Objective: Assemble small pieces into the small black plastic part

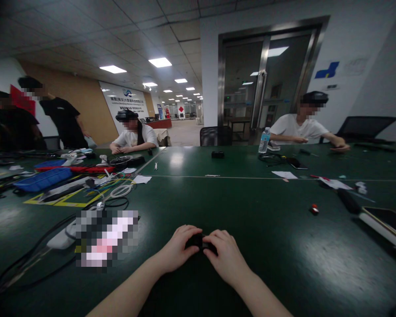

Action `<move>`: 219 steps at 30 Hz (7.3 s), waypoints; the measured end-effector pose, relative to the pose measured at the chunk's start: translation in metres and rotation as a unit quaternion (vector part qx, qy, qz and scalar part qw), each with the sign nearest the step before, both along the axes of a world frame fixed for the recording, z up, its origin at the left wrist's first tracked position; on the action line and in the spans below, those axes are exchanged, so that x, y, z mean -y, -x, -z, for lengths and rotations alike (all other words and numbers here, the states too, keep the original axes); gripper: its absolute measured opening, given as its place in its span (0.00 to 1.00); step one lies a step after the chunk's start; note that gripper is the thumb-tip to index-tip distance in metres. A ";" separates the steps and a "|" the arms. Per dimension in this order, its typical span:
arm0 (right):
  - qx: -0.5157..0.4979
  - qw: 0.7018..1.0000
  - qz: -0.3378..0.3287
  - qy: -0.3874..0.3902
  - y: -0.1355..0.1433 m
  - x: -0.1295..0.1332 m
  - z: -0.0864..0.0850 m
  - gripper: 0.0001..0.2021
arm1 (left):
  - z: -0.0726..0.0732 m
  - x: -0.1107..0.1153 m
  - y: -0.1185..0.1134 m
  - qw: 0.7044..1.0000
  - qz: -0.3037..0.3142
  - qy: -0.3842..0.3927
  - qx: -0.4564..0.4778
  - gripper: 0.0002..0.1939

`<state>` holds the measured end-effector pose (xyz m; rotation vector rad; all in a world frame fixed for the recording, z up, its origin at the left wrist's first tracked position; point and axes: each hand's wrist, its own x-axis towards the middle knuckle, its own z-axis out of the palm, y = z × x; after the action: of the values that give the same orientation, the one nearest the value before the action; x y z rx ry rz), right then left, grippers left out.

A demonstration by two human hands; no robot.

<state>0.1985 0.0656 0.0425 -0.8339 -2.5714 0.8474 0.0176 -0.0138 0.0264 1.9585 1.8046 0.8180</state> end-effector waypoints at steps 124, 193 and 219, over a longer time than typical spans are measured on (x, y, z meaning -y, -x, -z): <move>-0.418 0.785 0.203 0.410 -0.014 -0.018 -0.012 0.18 | -0.002 0.002 0.001 1.000 -0.002 0.024 0.011 0.23; -0.059 0.998 0.007 0.003 0.002 0.003 0.013 0.09 | -0.003 -0.001 0.000 1.000 -0.002 0.029 0.006 0.21; -0.009 0.998 0.030 0.049 -0.002 0.000 0.005 0.11 | -0.004 -0.002 -0.001 1.000 -0.007 0.023 0.009 0.23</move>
<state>0.2010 0.0659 0.0371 -0.9233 -2.4924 0.9646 0.0188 -0.0120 0.0306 1.9053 1.8134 0.7904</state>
